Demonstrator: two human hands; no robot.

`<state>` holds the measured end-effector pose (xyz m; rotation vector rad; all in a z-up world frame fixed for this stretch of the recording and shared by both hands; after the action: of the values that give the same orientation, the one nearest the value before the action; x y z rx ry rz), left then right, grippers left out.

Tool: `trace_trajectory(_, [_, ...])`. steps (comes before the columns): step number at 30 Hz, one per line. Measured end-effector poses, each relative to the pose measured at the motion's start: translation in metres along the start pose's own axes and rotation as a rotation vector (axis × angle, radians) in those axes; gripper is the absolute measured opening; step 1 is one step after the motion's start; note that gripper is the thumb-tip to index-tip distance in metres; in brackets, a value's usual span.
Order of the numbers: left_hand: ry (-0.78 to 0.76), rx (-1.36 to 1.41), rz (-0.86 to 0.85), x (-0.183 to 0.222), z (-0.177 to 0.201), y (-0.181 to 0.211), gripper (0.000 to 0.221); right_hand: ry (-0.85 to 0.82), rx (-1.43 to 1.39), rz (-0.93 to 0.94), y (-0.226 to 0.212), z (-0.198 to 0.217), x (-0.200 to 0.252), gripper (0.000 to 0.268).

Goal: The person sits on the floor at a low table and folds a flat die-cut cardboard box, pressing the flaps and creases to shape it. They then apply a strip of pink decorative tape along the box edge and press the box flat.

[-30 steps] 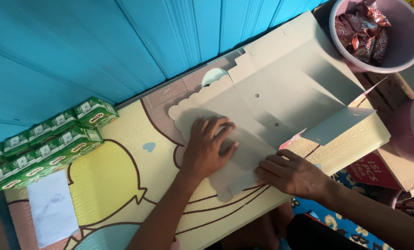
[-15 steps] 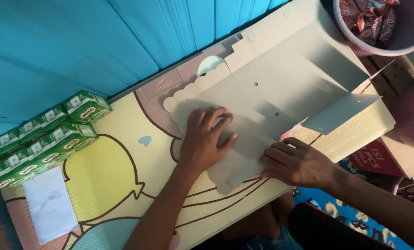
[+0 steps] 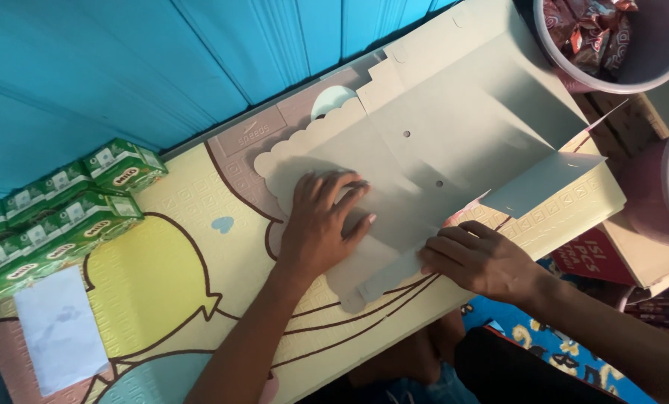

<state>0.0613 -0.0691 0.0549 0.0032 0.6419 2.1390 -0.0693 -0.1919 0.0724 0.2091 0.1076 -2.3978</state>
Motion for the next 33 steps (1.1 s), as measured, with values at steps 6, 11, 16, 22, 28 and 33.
trace_trajectory(6, [0.005, 0.002, -0.012, 0.0, 0.0, -0.001, 0.042, -0.001, 0.02, 0.013, 0.003, 0.003, 0.002, 0.032])
trace_trajectory(11, [0.015, -0.011, -0.022, 0.0, -0.001, 0.0, 0.043, -0.02, 0.01, -0.014, 0.005, -0.002, 0.002, 0.036])
trace_trajectory(16, [0.018, -0.026, -0.028, 0.001, 0.0, 0.001, 0.044, -0.021, -0.036, -0.027, 0.005, 0.005, -0.003, 0.028])
trace_trajectory(22, [0.012, -0.042, -0.019, 0.001, -0.002, -0.001, 0.043, -0.018, -0.005, -0.046, 0.006, 0.0, -0.002, 0.032])
trace_trajectory(28, [0.025, -0.021, -0.03, 0.0, 0.001, 0.0, 0.042, -0.048, -0.052, -0.073, 0.011, -0.002, -0.003, 0.034])
trace_trajectory(33, [0.028, -0.041, -0.026, 0.0, 0.002, 0.001, 0.041, -0.04, -0.113, -0.094, 0.014, 0.003, -0.006, 0.038])
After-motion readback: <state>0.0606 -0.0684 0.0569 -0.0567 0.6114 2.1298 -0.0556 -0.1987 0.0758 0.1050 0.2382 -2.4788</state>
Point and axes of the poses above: each hand's wrist, its own x-axis away from the middle knuckle, its own z-axis out of the back of the hand, y = z × x, the point moved 10 cm from there along -x, towards the middle knuckle, and after that the axes turned 6 degrees about -y, right-handed, at the moved point
